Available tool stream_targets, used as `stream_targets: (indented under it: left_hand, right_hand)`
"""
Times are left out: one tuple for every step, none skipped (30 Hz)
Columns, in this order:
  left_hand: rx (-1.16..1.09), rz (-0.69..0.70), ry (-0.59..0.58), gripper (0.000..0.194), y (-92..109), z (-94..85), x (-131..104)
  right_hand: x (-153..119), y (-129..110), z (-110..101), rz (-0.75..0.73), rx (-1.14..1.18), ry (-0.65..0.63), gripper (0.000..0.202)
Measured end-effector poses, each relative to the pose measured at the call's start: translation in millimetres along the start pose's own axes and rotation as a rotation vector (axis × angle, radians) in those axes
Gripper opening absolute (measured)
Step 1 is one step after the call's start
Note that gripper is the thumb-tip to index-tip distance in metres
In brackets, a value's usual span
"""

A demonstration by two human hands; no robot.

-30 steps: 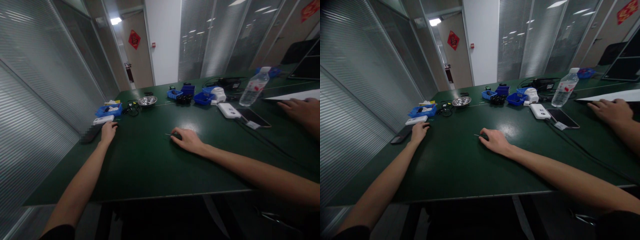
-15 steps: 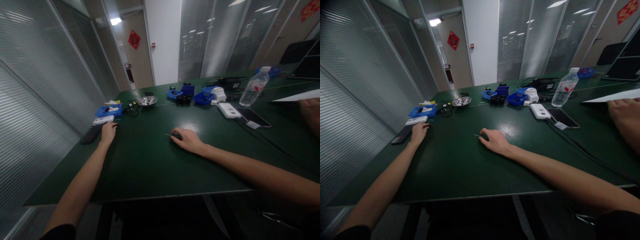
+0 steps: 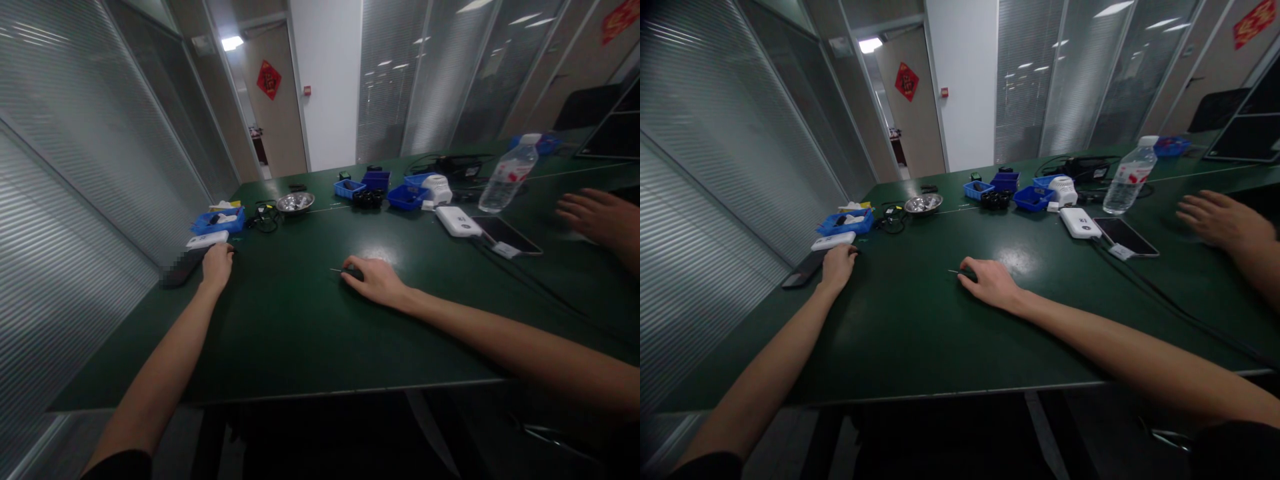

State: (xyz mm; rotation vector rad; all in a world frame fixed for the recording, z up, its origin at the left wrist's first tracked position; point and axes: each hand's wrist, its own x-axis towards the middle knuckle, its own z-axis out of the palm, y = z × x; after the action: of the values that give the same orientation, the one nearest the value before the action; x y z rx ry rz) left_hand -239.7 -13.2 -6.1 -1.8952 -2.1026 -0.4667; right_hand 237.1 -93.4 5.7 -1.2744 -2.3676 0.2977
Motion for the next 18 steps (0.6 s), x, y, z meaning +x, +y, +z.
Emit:
stream_targets:
  left_hand:
    - [0.005, -0.003, -0.005, 0.03, 1.7, -1.4, -0.4]
    - [0.014, -0.007, -0.009, 0.029, 3.5, -2.6, -0.8]
    - [0.025, -0.011, -0.01, 0.029, 5.3, -3.6, -1.3]
    - [0.039, -0.011, -0.009, 0.03, 6.8, -4.3, -1.7]
    - [0.053, -0.012, -0.007, 0.031, 8.0, -4.8, -2.1]
    - [0.067, -0.014, -0.006, 0.031, 8.9, -5.0, -2.3]
    - [0.077, -0.013, -0.008, 0.032, 9.3, -4.9, -2.5]
    - [0.083, -0.011, -0.009, 0.032, 9.3, -4.6, -2.5]
    - [0.082, -0.007, -0.009, 0.032, 9.0, -4.0, -2.4]
    - [0.078, -0.004, -0.008, 0.031, 8.4, -3.2, -2.2]
    - [0.073, 0.001, -0.005, 0.031, 7.8, -2.3, -2.1]
    - [0.066, 0.007, 0.0, 0.03, 7.0, -1.4, -2.0]
    - [0.061, 0.01, 0.005, 0.03, 6.3, -0.5, -1.9]
    - [0.058, 0.011, 0.01, 0.03, 5.6, 0.3, -1.9]
    - [0.057, 0.01, 0.013, 0.03, 5.0, 0.9, -1.8]
    - [0.056, 0.006, 0.015, 0.03, 4.4, 1.3, -1.7]
    - [0.056, 0.001, 0.014, 0.029, 3.8, 1.6, -1.5]
    - [0.055, -0.005, 0.013, 0.029, 3.3, 1.7, -1.1]
  right_hand:
    - [0.0, 0.0, 0.0, -0.004, 0.001, 0.0, 0.027]
    - [-0.1, 0.0, 0.1, -0.007, 0.002, 0.0, 0.027]
    - [-0.1, 0.1, 0.3, -0.011, 0.002, -0.002, 0.027]
    - [-0.1, 0.1, 0.5, -0.012, 0.001, -0.001, 0.027]
    - [-0.1, 0.1, 0.8, -0.011, -0.003, 0.001, 0.028]
    - [-0.1, 0.0, 1.0, -0.009, -0.006, 0.003, 0.028]
    - [0.0, -0.1, 1.2, -0.008, -0.009, 0.004, 0.028]
    - [0.0, -0.3, 1.3, -0.008, -0.012, 0.005, 0.028]
    - [0.0, -0.5, 1.2, -0.007, -0.014, 0.005, 0.028]
    - [0.0, -0.8, 1.1, -0.008, -0.015, 0.004, 0.028]
    - [-0.1, -1.0, 1.0, -0.009, -0.015, 0.001, 0.028]
    - [-0.1, -1.3, 0.8, -0.008, -0.015, 0.0, 0.028]
    - [-0.2, -1.5, 0.7, -0.007, -0.015, -0.001, 0.028]
    - [-0.2, -1.6, 0.6, -0.005, -0.014, 0.0, 0.028]
    - [-0.3, -1.7, 0.4, -0.006, -0.013, 0.0, 0.028]
    - [-0.3, -1.7, 0.3, -0.007, -0.01, 0.0, 0.028]
    - [-0.4, -1.6, 0.2, -0.009, -0.007, -0.001, 0.028]
    - [-0.3, -1.5, 0.0, -0.011, -0.003, -0.004, 0.028]
